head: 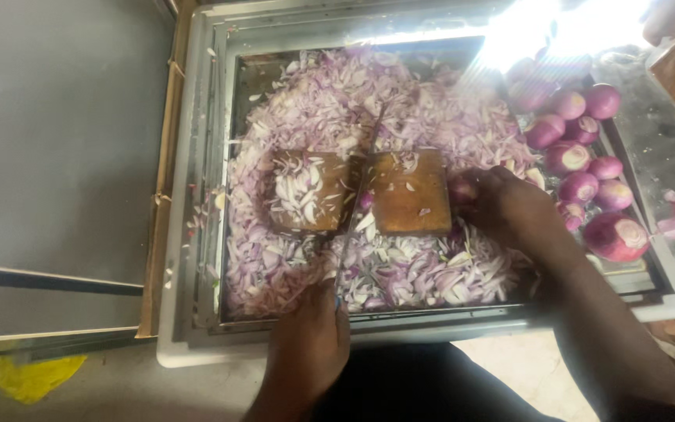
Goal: The person slices onions on a wooden board with a large knife while the onions are contained within a metal tray.
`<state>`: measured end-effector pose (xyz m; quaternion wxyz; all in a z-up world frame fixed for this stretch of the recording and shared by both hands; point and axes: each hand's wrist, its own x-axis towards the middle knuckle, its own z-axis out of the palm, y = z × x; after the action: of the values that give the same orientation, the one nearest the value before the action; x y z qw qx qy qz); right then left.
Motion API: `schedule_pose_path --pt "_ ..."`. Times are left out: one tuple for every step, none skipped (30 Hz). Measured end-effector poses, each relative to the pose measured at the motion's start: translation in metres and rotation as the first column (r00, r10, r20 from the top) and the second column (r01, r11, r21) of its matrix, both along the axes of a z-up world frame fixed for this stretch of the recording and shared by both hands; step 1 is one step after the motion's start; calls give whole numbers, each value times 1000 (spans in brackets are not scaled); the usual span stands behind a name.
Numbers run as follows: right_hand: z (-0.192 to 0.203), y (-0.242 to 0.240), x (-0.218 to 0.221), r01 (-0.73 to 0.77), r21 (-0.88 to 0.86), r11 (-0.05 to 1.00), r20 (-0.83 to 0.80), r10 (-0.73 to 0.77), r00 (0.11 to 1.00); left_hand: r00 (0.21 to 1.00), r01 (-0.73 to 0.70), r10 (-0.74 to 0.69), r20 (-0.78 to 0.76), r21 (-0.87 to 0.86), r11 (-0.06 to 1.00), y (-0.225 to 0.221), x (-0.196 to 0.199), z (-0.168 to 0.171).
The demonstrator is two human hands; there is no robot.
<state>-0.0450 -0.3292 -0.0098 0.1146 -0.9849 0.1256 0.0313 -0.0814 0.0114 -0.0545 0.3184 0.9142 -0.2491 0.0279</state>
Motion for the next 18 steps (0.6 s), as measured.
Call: schedule_pose_path --pt "-9 0 1 -31 -48 998 64 34 997 999 16 -14 51 -40 999 0 -1 1" --pt "-16 -4 1 -62 -48 997 108 67 992 994 35 -27 102 -79 996 0 -1 4" --pt "-21 -10 3 -105 -49 993 152 111 982 1000 12 -13 13 22 1000 1 0 6" --pt "-23 -16 4 -147 -50 988 197 154 968 997 -3 12 -76 124 992 2 6 9" --pt "-20 -23 3 -124 343 931 216 50 975 986 -16 53 -161 226 974 4 12 11" --pt "-16 -24 6 -93 684 724 184 -47 982 988 -54 84 -129 222 974 6 17 12" --pt "-9 -23 1 31 449 893 138 -104 985 989 -88 112 -99 216 972 6 23 13" --pt "3 -23 -7 149 169 974 118 -170 978 988 -123 140 -70 211 970 9 28 13" --pt "9 -14 -5 41 214 976 215 -88 973 988 -150 152 -19 110 983 12 32 11" --pt "16 -6 -6 -69 249 966 313 -13 950 985 -170 170 32 7 985 16 36 8" --pt "21 4 -8 -176 274 946 413 50 909 979 -179 187 84 -96 979 20 40 4" --pt "17 23 -7 -257 329 909 406 109 907 969 -182 207 132 -175 967 23 42 0" --pt "10 46 -4 -329 382 863 406 163 899 958 -173 222 182 -253 952 28 45 -6" --pt "6 67 2 -562 329 759 404 425 810 943 -157 240 230 -328 931 32 47 -11" --pt "1 88 10 -751 277 599 385 647 658 953 -217 279 117 -375 901 34 49 -16" --pt "-4 108 21 -869 206 451 493 719 490 952 -280 307 0 -412 867 36 49 -20" --pt "-8 125 33 -948 110 298 579 756 305 940 -339 320 -119 -443 830 36 50 -23" --pt "-15 140 47 -964 124 236 606 751 262 922 -386 345 -172 -442 810 36 52 -26"
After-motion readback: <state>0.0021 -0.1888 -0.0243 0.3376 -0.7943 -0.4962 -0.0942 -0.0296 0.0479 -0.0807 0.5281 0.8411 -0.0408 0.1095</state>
